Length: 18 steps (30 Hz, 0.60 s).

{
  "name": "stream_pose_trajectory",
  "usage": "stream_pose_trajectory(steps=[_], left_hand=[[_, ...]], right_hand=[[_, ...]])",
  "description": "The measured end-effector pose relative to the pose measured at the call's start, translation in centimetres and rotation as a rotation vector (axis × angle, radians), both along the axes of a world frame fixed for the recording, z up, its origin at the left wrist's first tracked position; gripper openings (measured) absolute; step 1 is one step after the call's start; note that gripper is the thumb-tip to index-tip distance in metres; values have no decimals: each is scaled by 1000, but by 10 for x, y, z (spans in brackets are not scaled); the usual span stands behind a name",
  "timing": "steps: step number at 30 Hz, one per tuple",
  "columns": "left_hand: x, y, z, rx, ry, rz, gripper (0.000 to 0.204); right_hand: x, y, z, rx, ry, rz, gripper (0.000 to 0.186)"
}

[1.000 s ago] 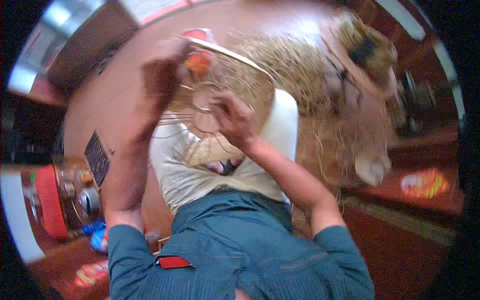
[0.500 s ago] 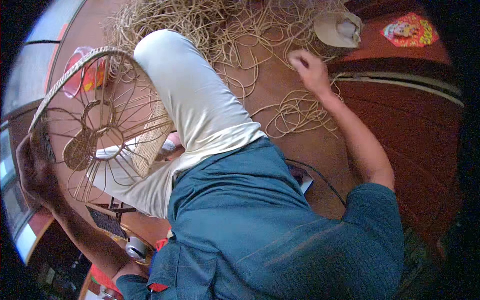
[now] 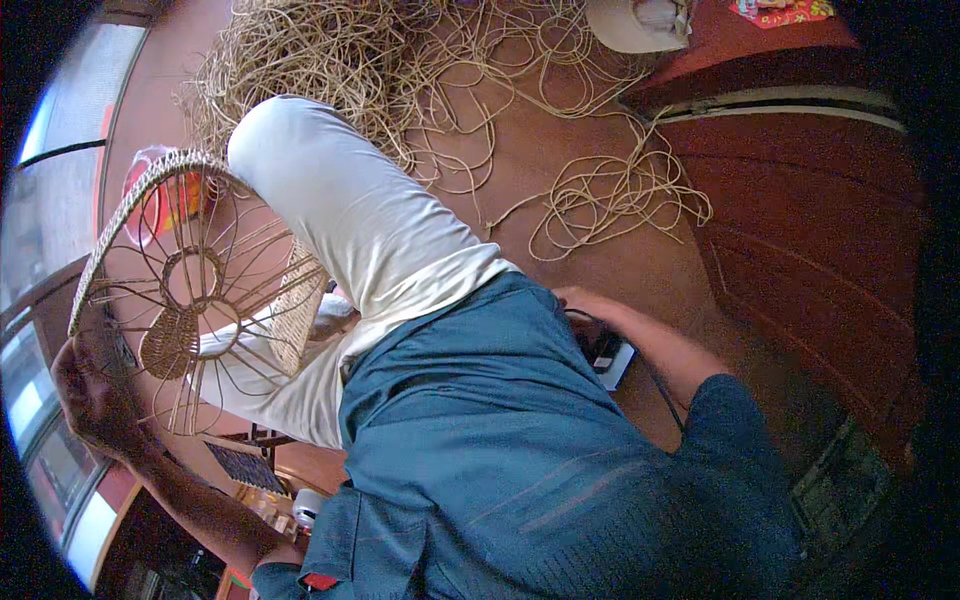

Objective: Weaving a natural fiber basket from long strips of material.

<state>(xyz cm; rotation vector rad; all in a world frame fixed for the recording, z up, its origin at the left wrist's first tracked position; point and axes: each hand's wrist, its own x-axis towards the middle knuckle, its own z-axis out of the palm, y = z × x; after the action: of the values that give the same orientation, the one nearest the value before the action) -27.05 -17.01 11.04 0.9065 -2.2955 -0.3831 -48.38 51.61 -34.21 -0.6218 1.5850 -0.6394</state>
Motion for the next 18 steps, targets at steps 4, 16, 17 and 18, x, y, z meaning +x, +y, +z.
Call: stream_pose_trajectory(steps=[4,16,17,18], left_hand=[[16,8,35,-389,-204,7,20],[2,-1,24,-293,-199,-148,22],[3,3,27,-250,-221,-41,22],[6,5,27,-199,-241,70,22]], right_hand=[[-15,-75,77,264,-532,-407,55],[-29,-52,154,421,-577,-13,47],[-13,-45,140,394,-546,107,45],[8,-28,118,69,-311,189,44]])
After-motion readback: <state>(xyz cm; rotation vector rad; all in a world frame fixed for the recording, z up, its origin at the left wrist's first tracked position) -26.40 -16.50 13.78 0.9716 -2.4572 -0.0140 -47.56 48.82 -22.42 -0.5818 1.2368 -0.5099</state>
